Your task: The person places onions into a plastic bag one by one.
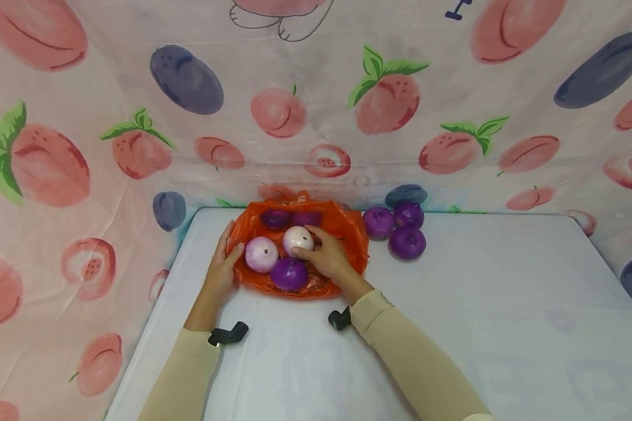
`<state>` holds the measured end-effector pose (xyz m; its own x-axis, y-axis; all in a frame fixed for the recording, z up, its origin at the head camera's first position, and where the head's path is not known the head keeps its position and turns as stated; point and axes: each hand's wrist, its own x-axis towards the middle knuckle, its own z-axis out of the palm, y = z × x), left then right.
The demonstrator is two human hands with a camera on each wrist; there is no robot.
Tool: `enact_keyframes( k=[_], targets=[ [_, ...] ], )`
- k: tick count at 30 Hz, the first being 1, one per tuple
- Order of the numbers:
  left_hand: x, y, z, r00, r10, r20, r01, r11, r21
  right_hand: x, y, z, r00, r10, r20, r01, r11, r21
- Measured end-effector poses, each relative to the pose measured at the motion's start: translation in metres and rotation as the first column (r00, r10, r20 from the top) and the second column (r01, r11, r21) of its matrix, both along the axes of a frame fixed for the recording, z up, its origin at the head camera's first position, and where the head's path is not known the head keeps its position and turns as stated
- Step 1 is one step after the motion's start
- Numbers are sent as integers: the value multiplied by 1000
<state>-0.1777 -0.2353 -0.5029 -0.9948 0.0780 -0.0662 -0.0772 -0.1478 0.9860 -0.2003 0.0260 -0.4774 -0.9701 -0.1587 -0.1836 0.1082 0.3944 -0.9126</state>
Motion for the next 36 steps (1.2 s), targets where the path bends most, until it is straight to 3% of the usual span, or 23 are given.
enact_keyframes(
  k=[12, 19, 31, 36],
  targets=[
    [1, 0, -1, 1000, 0, 0, 0, 1000, -5, 1, 2, 2, 1000, -2, 21, 4, 998, -68],
    [1, 1, -1, 1000, -2, -5, 2, 1000, -5, 3, 5, 9, 1000, -8, -23, 8, 1000, 19],
    [1, -1, -2, 1000, -1, -6, 1, 1000, -10, 14, 18, 52, 988, 81, -129, -64, 989, 131],
    [1, 0, -2, 1000, -3, -8, 3, 1000, -22, 21, 34, 71, 984, 96, -151, -81, 992, 99]
  ],
)
